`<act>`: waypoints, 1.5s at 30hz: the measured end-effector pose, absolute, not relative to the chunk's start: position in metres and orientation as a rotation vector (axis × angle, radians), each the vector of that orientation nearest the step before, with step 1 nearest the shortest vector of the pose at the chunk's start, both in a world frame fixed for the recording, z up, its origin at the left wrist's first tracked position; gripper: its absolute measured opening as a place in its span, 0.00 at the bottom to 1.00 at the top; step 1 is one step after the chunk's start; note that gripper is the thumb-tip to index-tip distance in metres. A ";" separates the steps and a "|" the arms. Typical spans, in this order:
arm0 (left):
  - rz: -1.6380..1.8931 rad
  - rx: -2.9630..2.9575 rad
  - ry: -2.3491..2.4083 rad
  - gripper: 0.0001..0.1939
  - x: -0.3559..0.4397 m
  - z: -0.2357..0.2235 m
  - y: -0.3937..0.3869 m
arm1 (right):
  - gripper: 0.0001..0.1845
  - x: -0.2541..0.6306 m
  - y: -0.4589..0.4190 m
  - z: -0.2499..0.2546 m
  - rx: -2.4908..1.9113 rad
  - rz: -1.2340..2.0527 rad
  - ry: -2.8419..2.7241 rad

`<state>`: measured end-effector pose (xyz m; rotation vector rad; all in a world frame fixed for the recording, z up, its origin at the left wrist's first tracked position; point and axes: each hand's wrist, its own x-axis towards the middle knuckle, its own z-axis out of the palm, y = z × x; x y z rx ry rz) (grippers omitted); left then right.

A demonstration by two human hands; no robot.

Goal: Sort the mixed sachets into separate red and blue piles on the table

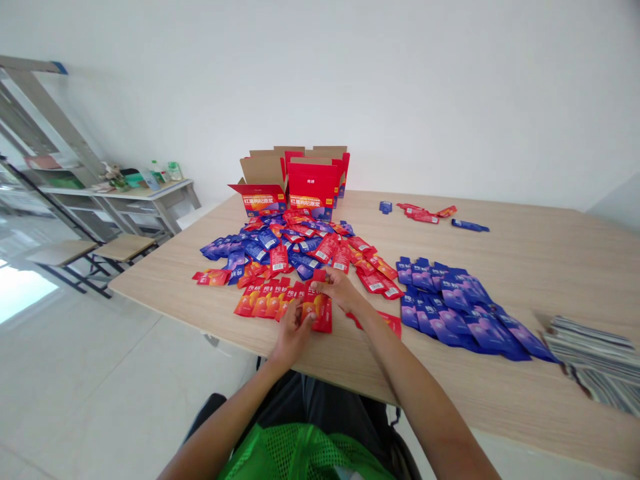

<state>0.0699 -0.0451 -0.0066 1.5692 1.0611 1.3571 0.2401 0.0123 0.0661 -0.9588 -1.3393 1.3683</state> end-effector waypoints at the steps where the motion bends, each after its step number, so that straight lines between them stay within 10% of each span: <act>1: 1.351 1.578 1.074 0.22 0.070 -0.005 -0.044 | 0.26 0.241 0.013 0.066 -0.969 1.338 -1.353; 31: 1.051 2.703 1.098 0.24 0.073 0.006 -0.065 | 0.32 0.300 0.040 0.045 -1.259 1.178 -1.745; 45: 0.852 2.738 1.154 0.23 0.076 0.011 -0.068 | 0.03 0.297 0.038 0.037 -1.552 0.737 -2.108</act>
